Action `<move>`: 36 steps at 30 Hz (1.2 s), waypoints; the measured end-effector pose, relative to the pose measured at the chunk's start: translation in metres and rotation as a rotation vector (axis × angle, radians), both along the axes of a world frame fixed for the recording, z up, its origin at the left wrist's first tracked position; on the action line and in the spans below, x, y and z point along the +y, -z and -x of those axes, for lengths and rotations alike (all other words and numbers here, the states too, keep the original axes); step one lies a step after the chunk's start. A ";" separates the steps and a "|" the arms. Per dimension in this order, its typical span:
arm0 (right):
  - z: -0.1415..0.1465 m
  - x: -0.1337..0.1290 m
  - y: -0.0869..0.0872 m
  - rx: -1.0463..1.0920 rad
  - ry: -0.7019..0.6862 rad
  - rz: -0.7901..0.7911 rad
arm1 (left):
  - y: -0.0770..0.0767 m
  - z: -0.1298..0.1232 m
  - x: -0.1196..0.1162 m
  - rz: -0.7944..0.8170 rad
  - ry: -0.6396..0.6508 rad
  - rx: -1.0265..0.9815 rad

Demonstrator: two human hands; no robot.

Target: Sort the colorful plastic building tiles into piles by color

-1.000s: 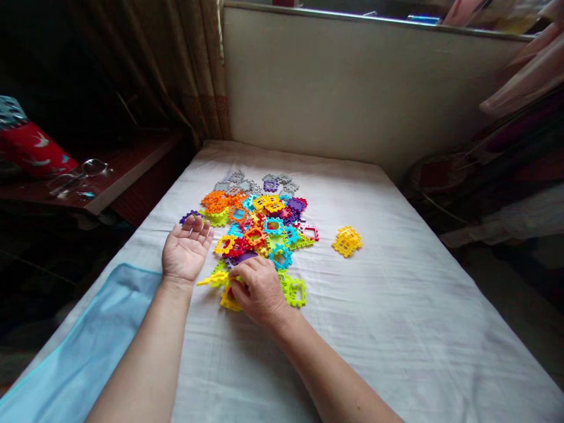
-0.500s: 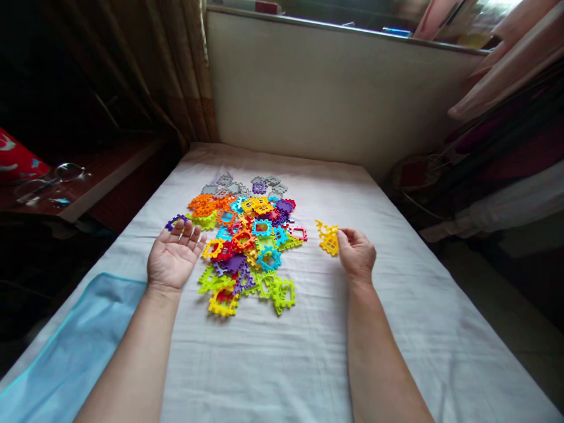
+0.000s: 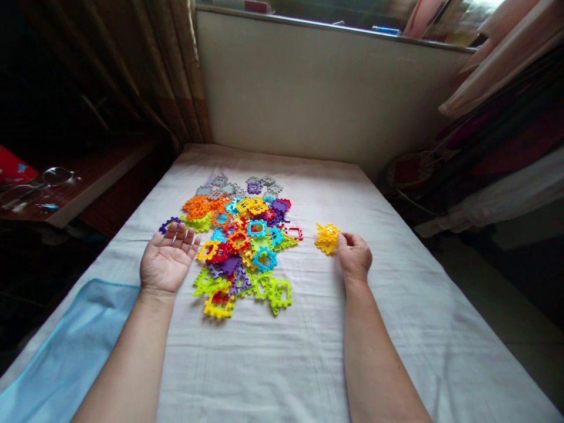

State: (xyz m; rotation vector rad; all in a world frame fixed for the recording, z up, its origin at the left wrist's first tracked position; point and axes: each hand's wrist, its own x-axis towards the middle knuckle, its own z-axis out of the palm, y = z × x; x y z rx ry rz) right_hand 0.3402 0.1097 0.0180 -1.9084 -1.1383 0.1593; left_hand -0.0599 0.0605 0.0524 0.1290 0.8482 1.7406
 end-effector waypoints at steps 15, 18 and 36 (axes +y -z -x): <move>0.073 -0.015 -0.027 -0.194 -0.473 -0.209 | -0.001 -0.003 -0.004 0.000 0.158 0.046; 0.116 -0.032 -0.039 -0.204 -0.705 -0.160 | -0.003 -0.005 -0.006 -0.011 0.196 0.032; 0.207 -0.044 -0.050 -0.542 -1.111 0.032 | 0.000 -0.002 -0.003 -0.012 0.125 -0.040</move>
